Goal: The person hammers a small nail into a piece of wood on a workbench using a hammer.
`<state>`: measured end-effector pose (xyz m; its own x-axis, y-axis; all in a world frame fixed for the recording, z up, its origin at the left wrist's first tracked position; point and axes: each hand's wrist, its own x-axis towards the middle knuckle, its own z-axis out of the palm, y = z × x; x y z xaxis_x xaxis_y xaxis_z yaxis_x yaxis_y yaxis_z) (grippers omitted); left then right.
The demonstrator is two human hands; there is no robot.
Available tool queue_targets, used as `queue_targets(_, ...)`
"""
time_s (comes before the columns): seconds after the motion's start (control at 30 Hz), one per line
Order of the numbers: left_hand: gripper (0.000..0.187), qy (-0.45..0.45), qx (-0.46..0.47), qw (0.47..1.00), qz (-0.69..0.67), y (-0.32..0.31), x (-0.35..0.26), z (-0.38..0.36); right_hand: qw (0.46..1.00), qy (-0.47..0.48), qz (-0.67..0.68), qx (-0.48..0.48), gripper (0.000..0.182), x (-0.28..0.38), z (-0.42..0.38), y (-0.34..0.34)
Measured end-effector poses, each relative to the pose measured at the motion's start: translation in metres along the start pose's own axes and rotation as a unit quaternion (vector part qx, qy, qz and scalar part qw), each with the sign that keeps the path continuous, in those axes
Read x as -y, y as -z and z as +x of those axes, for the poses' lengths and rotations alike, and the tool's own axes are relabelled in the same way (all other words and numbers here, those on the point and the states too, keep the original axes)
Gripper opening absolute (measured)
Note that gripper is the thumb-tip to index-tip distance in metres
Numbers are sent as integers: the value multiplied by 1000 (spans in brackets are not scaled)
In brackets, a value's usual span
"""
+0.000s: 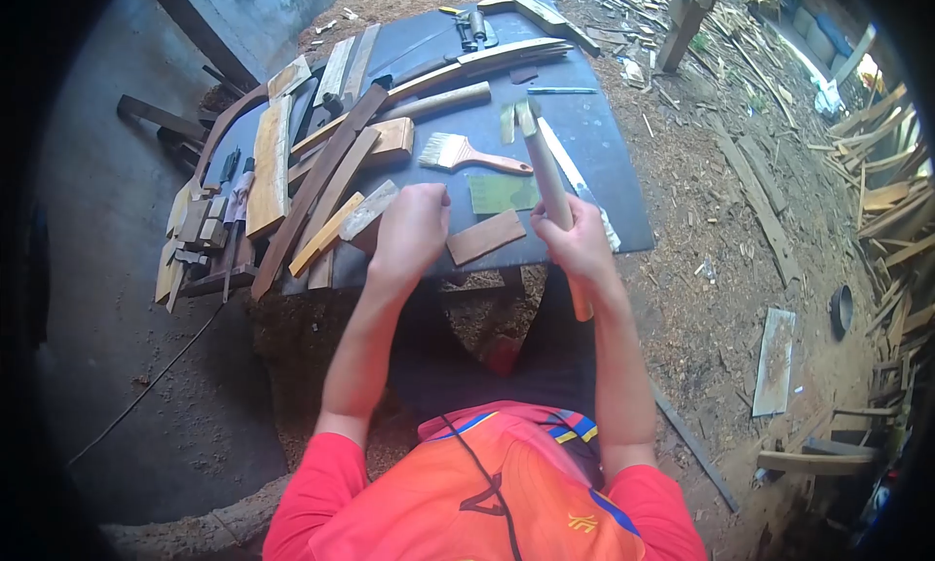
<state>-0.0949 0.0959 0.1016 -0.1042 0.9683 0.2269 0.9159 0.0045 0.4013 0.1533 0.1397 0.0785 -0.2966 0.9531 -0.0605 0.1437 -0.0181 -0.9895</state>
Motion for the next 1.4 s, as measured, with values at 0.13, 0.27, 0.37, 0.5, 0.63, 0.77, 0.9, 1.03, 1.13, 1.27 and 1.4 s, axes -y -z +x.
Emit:
queue_targets(0.13, 21, -47, 103, 988, 106, 17, 6, 58, 1000, 11, -8, -15, 12, -14, 12, 0)
queue_targets(0.27, 20, -23, 167, 970, 176, 0, 22, 87, 999, 20, -24, -27, 12, -18, 15, 1)
queue_targets(0.37, 19, -21, 170, 968, 184, -10, 31, 86, 1000, 8, -24, -19, 11, -13, 12, 1)
queue_targets(0.5, 19, -27, 192, 961, 197, -13, 37, 93, 1000, 0, -26, -11, 11, -13, 10, 0)
queue_targets(0.63, 21, -16, 228, 959, 167, -14, 38, 95, 1000, -3, -23, 0, 10, -13, 10, 2)
queue_targets(0.77, 16, -79, 142, 977, 136, -2, 30, 92, 1000, -2, -11, -2, 8, -15, 10, 0)
queue_targets(0.9, 11, -115, -13, 989, -89, 21, 17, 57, 1000, -5, 5, -3, 8, -17, 9, 0)
queue_targets(1.03, 12, -4, -17, 940, -340, 0, 14, -2, 1000, -16, 3, 0, 7, -18, 10, 1)
queue_targets(1.13, 15, 20, -33, 918, -395, -33, 31, -40, 1000, -22, -2, -2, 6, -19, 9, 2)
queue_targets(1.27, 19, -39, -88, 914, -393, -53, 47, -61, 1000, -28, -14, -3, 7, -19, 10, 4)
queue_targets(1.4, 24, 18, -103, 886, -452, -55, 50, -60, 999, -41, -1, -17, 6, -19, 10, 1)
